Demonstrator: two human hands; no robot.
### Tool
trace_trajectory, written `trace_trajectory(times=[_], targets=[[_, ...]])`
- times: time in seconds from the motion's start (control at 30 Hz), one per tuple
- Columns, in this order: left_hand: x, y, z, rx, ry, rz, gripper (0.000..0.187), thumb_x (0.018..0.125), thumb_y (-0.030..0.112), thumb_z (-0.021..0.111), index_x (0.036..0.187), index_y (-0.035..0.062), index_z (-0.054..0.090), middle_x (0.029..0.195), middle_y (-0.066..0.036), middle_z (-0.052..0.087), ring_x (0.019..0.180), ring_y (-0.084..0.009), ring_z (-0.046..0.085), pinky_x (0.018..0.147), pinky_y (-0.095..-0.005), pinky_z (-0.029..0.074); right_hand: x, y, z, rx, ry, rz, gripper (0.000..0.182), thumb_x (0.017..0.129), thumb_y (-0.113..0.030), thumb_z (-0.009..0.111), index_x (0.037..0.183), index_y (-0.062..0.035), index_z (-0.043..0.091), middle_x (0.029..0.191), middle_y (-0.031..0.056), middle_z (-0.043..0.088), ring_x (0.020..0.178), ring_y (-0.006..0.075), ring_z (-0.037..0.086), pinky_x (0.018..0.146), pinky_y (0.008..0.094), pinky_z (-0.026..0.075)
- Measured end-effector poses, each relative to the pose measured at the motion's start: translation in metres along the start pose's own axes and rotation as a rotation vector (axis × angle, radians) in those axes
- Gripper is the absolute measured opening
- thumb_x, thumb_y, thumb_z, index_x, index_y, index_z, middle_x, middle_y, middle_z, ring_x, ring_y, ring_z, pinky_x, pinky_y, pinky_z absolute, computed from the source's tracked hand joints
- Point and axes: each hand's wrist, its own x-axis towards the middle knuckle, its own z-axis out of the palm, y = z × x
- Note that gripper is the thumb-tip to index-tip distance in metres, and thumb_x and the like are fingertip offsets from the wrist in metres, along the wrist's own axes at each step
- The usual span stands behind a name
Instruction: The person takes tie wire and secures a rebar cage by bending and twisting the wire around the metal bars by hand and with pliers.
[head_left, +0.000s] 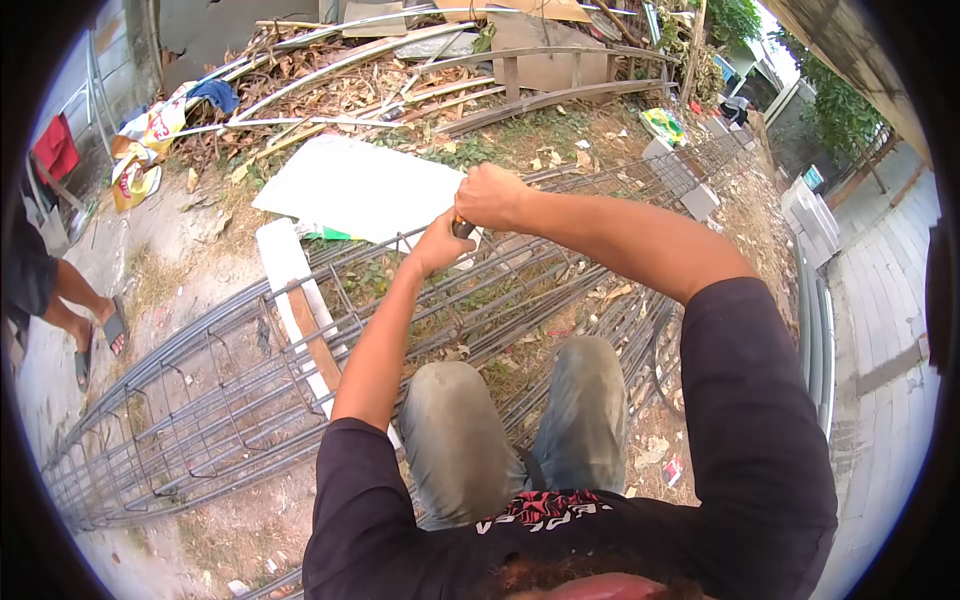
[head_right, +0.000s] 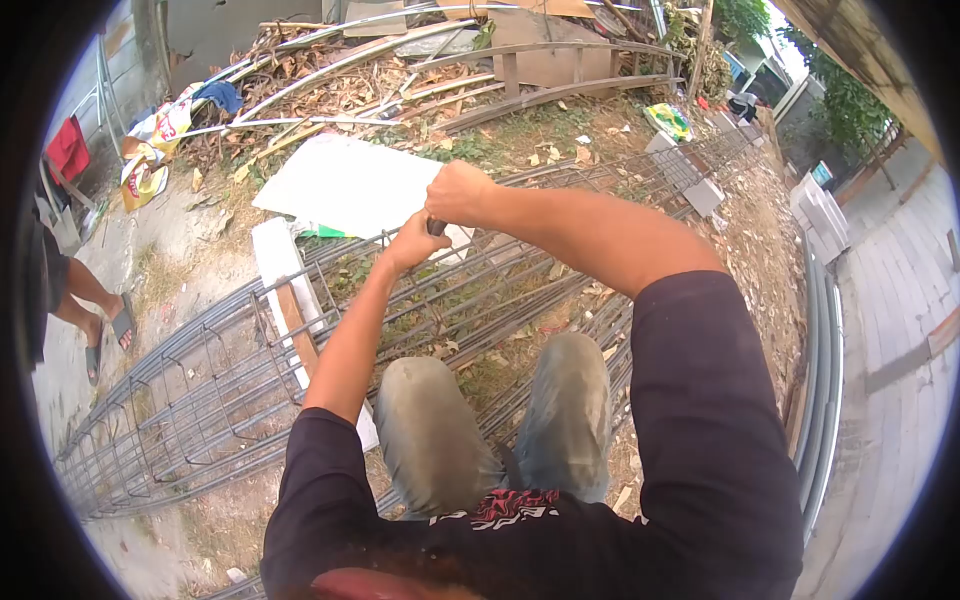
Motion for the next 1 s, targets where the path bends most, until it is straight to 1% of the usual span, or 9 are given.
trace_trajectory(times=[0.13, 0.27, 0.4, 0.5, 0.63, 0.7, 0.77, 0.93, 1.0], targets=[[-0.021, 0.02, 0.043, 0.386, 0.366, -0.076, 0.041, 0.073, 0.014, 0.078, 0.109, 0.0038, 0.061, 0.075, -0.012, 0.065, 0.064, -0.0229, 0.064, 0.066, -0.0372, 0.054, 0.02, 0.028, -0.006, 0.899, -1.024, 0.139, 0.025, 0.074, -0.027, 0.089, 0.081, -0.008, 0.075, 0.077, 0.0023, 0.073, 0.074, 0.0213, 0.07, 0.061, 0.0397, 0.05], [0.004, 0.011, -0.006, -0.177, -0.06, -0.191, 0.031, 0.073, 0.011, 0.077, 0.098, 0.0011, 0.06, 0.07, -0.003, 0.06, 0.058, -0.018, 0.055, 0.058, -0.0349, 0.047, -0.005, -0.001, -0.012, -0.164, 0.228, -0.011, 0.014, 0.077, -0.023, 0.082, 0.083, -0.0114, 0.077, 0.082, 0.0068, 0.075, 0.076, 0.024, 0.072, 0.066, 0.0444, 0.052], [-0.002, 0.0, 0.007, 0.061, 0.149, -0.052, 0.039, 0.076, 0.016, 0.08, 0.108, 0.0038, 0.061, 0.074, -0.005, 0.065, 0.064, -0.0202, 0.063, 0.061, -0.0375, 0.05, 0.011, 0.012, -0.001, 0.179, -0.208, 0.055, 0.015, 0.082, -0.026, 0.079, 0.09, -0.0131, 0.08, 0.091, 0.007, 0.079, 0.083, 0.0209, 0.075, 0.07, 0.0399, 0.055], [-0.025, 0.014, 0.034, 0.343, 0.196, -0.076, 0.043, 0.077, 0.02, 0.081, 0.112, 0.0051, 0.06, 0.077, -0.01, 0.065, 0.067, -0.0229, 0.065, 0.065, -0.0402, 0.051, 0.02, 0.027, -0.017, 0.775, -1.055, 0.097, 0.017, 0.077, -0.025, 0.081, 0.079, -0.009, 0.074, 0.083, 0.0078, 0.076, 0.074, 0.0227, 0.072, 0.062, 0.0386, 0.052], [0.004, -0.022, 0.005, 0.012, -0.073, -0.048, 0.045, 0.071, 0.018, 0.081, 0.108, 0.0039, 0.06, 0.078, -0.014, 0.066, 0.062, -0.0242, 0.062, 0.064, -0.0396, 0.051, -0.015, -0.004, -0.018, -0.008, 0.02, 0.005, 0.025, 0.081, -0.028, 0.088, 0.084, -0.0074, 0.074, 0.08, 0.0048, 0.073, 0.071, 0.0203, 0.067, 0.073, 0.0385, 0.053], [0.018, -0.026, -0.01, -0.184, -0.313, -0.196, 0.041, 0.072, 0.017, 0.08, 0.106, 0.0035, 0.061, 0.077, -0.013, 0.065, 0.061, -0.0238, 0.059, 0.064, -0.0388, 0.05, -0.015, 0.001, -0.028, 0.394, -0.491, 0.077, 0.029, 0.079, -0.031, 0.087, 0.082, -0.0068, 0.073, 0.078, 0.0061, 0.073, 0.072, 0.0227, 0.068, 0.07, 0.0407, 0.053], [-0.023, 0.032, 0.011, 0.388, 0.057, 0.007, 0.037, 0.078, 0.013, 0.074, 0.11, 0.0035, 0.061, 0.078, -0.008, 0.065, 0.069, -0.0196, 0.064, 0.064, -0.0396, 0.051, -0.001, 0.021, -0.043, 0.785, -0.955, 0.155, 0.032, 0.077, -0.035, 0.086, 0.08, -0.0061, 0.071, 0.076, 0.0074, 0.072, 0.072, 0.025, 0.07, 0.068, 0.043, 0.053], [-0.021, -0.014, 0.006, -0.031, -0.103, -0.054, 0.037, 0.081, 0.011, 0.074, 0.114, 0.0024, 0.061, 0.079, -0.006, 0.065, 0.072, -0.0213, 0.066, 0.067, -0.0409, 0.053, -0.011, -0.019, 0.0, 0.298, -0.121, 0.11, 0.016, 0.073, -0.023, 0.083, 0.077, -0.0099, 0.075, 0.085, 0.0084, 0.077, 0.081, 0.0259, 0.076, 0.068, 0.0401, 0.057], [-0.008, -0.035, -0.02, -0.309, -0.512, -0.31, 0.046, 0.081, 0.014, 0.078, 0.121, -0.0023, 0.062, 0.089, -0.01, 0.069, 0.082, -0.0228, 0.067, 0.078, -0.04, 0.054, -0.018, -0.031, -0.008, 0.284, -0.146, 0.079, 0.014, 0.073, -0.021, 0.082, 0.078, -0.0096, 0.075, 0.088, 0.009, 0.078, 0.084, 0.0261, 0.077, 0.068, 0.0399, 0.058]])
